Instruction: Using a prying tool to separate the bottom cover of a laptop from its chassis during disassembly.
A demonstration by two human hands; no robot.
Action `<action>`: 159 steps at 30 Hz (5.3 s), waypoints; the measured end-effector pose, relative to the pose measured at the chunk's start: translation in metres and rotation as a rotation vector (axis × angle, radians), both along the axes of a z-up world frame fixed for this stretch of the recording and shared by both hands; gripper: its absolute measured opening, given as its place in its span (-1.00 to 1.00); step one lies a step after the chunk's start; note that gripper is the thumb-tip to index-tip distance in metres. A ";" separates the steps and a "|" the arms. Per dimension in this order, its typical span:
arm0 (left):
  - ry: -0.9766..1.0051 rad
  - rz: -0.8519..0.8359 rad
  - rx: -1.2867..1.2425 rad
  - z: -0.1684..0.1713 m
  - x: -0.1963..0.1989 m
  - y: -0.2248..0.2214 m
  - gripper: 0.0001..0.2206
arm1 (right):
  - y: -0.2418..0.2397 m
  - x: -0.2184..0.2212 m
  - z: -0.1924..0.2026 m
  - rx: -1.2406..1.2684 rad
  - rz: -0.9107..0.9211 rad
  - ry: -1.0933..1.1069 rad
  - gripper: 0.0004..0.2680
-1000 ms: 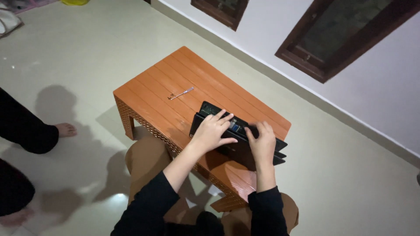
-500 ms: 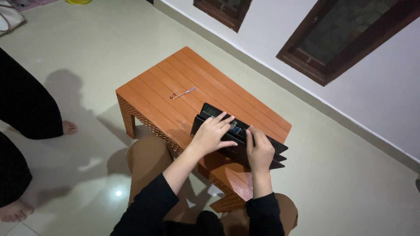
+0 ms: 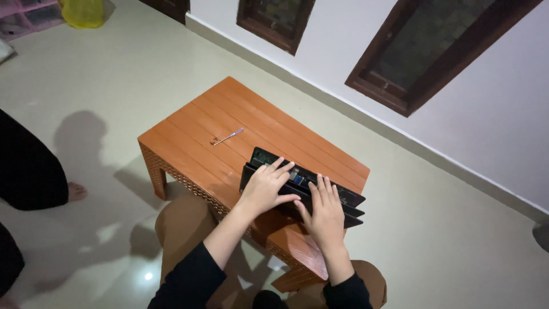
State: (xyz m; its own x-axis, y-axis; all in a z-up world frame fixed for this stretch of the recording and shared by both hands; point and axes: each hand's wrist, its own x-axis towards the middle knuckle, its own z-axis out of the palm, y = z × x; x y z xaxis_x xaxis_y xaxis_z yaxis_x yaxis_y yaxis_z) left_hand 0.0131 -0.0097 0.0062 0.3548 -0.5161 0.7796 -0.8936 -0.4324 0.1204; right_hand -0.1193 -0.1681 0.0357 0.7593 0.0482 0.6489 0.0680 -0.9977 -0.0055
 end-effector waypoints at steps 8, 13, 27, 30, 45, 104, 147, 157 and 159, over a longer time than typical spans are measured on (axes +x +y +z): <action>0.009 -0.010 0.023 0.008 0.005 -0.002 -0.47 | -0.005 0.008 0.003 0.020 -0.061 0.163 -0.60; 0.034 -0.011 0.070 0.006 0.002 0.001 -0.44 | -0.004 0.009 -0.005 0.031 -0.104 0.229 -0.60; 0.242 0.237 -0.049 0.000 -0.004 0.061 -0.24 | 0.006 0.006 0.000 0.042 -0.108 0.145 -0.64; 0.374 0.556 -0.393 -0.027 0.000 0.125 -0.35 | 0.008 0.006 0.003 0.040 -0.110 0.122 -0.66; 0.765 0.245 -1.211 -0.011 0.028 0.195 -0.83 | 0.008 0.008 0.001 0.111 -0.118 0.133 -0.66; 0.131 -0.016 0.067 0.002 -0.059 -0.041 -0.58 | -0.059 -0.045 0.072 0.675 0.241 0.268 -0.59; 0.050 -0.057 0.093 -0.020 -0.087 -0.057 -0.88 | -0.141 -0.018 -0.036 1.287 0.239 0.288 -0.51; 0.072 -0.053 0.110 -0.023 -0.095 -0.053 -0.87 | -0.141 -0.019 -0.037 1.275 0.185 0.296 -0.52; 0.064 -0.052 0.099 -0.022 -0.094 -0.054 -0.88 | -0.140 -0.020 -0.037 1.244 0.137 0.280 -0.55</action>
